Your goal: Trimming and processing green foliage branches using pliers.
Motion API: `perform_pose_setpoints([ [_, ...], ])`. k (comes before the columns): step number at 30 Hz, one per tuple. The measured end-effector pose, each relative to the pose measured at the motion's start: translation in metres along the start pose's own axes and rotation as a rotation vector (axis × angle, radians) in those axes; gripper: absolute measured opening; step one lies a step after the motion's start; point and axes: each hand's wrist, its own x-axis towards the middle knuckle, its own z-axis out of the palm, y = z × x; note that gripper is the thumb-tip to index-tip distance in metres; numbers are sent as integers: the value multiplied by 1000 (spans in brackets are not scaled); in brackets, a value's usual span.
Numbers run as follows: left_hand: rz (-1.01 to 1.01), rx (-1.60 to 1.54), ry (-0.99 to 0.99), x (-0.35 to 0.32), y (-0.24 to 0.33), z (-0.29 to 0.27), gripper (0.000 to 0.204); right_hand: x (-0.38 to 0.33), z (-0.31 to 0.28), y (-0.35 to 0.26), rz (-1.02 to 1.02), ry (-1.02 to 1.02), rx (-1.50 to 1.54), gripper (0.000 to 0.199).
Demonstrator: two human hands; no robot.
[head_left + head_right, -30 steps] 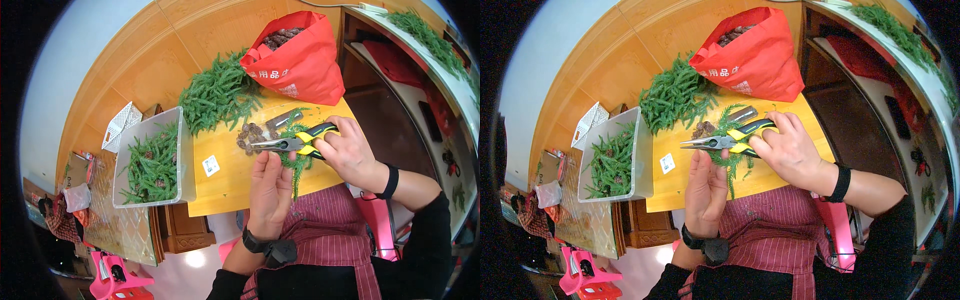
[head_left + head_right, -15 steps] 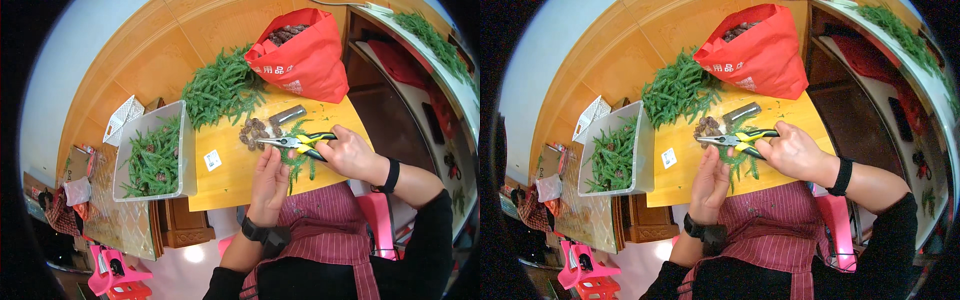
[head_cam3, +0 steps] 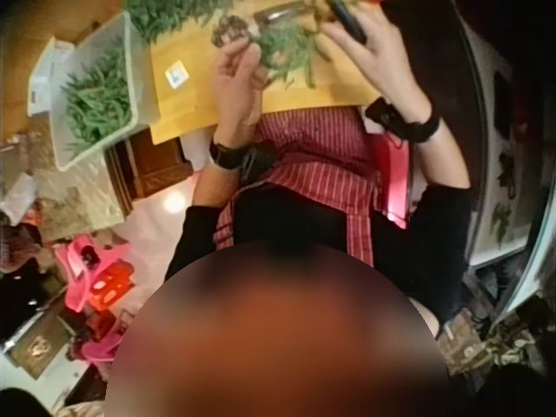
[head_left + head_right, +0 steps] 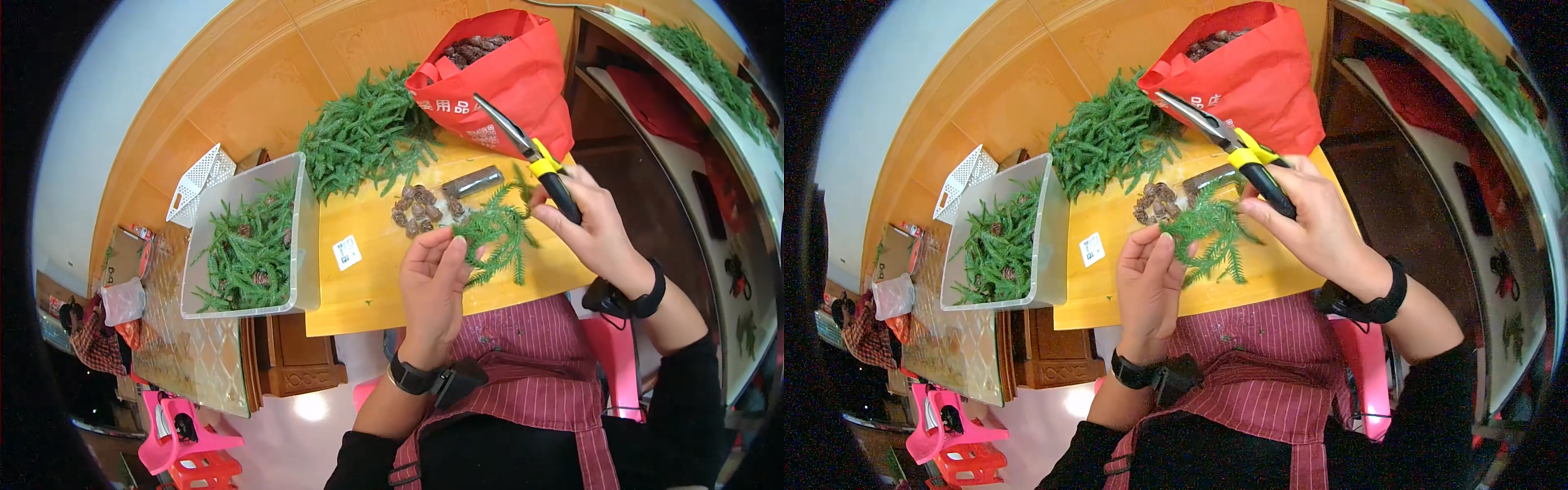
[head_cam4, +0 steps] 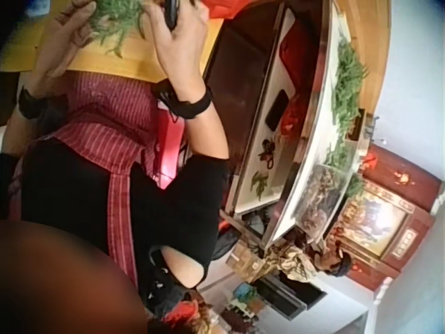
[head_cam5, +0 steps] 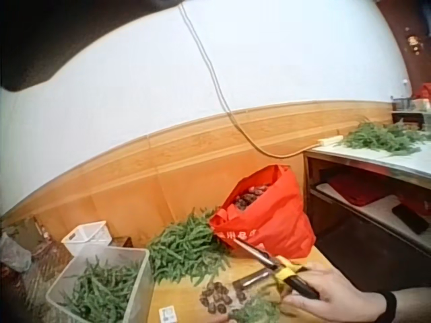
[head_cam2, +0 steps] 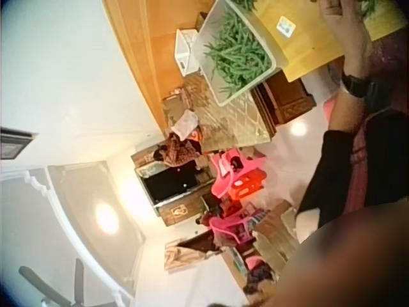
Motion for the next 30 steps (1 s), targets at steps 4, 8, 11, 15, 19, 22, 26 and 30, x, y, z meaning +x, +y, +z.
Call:
perform_pose_setpoints([
  [4,73,169,-63,-3,5,7,15,8,5,-1,-133,134,-58,12],
  [8,84,156,-52,-3,5,12,17,7,10,0,6,44,179,14],
  [11,118,188,-48,-2,9,11,17,3,10,0,133,16,381,18],
  [15,174,217,-35,0,17,8,19,-12,-1,21,288,-56,478,20],
  [19,255,338,-33,2,21,9,20,-42,-4,30,258,-350,338,18],
  [22,329,371,-69,5,20,10,20,-54,4,28,112,-407,403,17],
  [26,296,323,-34,1,22,17,21,-58,11,20,93,-369,443,19],
  [30,380,372,-70,3,22,14,23,-56,14,17,125,-338,483,20],
])
